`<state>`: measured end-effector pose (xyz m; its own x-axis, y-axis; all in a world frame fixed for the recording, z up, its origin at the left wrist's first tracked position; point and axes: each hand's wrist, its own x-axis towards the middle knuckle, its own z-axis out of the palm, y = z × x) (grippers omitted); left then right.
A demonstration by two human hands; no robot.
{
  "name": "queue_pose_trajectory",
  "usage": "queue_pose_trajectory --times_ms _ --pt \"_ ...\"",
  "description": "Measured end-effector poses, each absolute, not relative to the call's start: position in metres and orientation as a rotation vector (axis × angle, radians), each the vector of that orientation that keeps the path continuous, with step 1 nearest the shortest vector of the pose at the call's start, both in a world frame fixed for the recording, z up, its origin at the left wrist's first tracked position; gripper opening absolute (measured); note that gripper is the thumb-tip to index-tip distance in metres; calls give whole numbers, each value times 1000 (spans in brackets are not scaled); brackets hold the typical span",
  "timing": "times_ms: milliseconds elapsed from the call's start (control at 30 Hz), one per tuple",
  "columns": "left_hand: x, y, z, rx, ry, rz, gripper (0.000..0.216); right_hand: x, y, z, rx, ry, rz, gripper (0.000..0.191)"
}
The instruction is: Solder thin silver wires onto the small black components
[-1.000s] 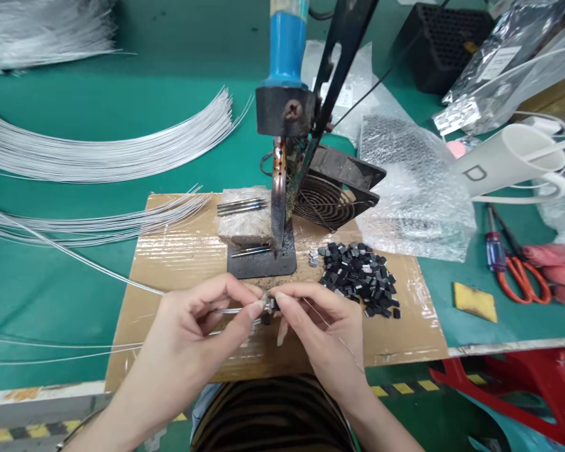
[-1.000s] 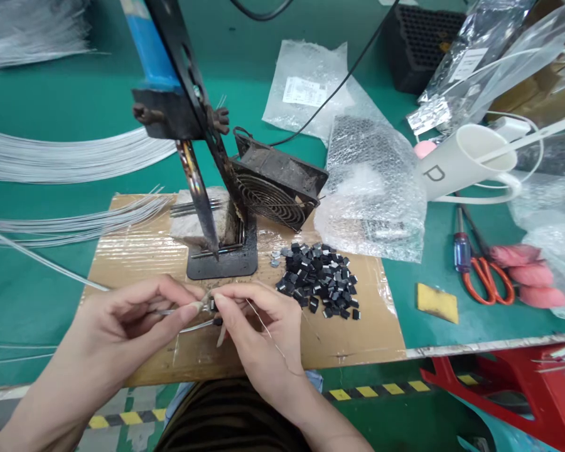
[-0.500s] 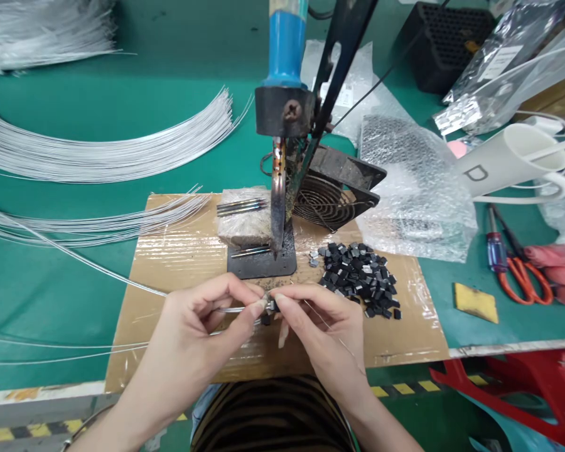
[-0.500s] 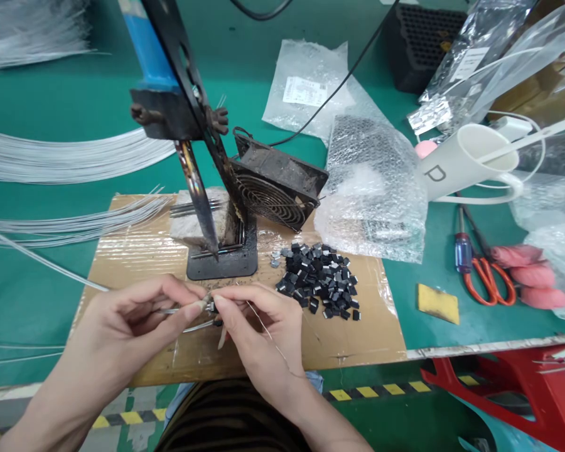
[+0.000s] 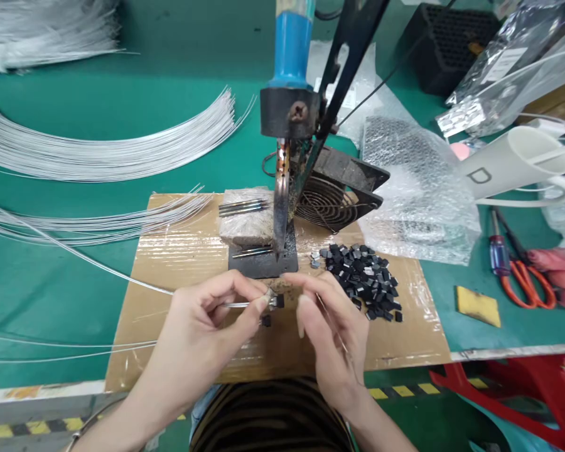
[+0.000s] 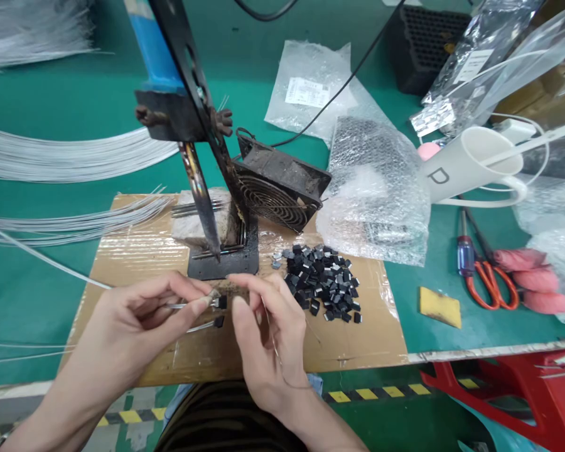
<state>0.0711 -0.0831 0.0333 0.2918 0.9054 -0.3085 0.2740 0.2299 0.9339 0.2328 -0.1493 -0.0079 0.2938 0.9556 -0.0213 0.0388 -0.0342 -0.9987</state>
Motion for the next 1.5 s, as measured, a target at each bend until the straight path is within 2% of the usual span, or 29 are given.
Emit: queue_pose_trajectory --times_ms 133,267,367,500,767,1500 --pt "72 -81 31 1334 1263 653 12 238 -155 -15 -1379 -1013 935 44" --pt "74 -78 30 1361 1287 667 12 242 -158 -16 -1470 -1033 889 36" --pt "76 -75 30 1358 1297 677 12 246 -158 -12 -1530 -1059 854 18" --pt "79 -72 32 1384 1303 693 12 251 -157 -4 -1524 -1064 924 33" --pt "82 -66 33 1387 1298 659 11 251 -149 4 -1358 -1073 1013 16" --pt "88 -56 36 1360 1349 751 9 239 -128 12 -1330 -984 978 20"
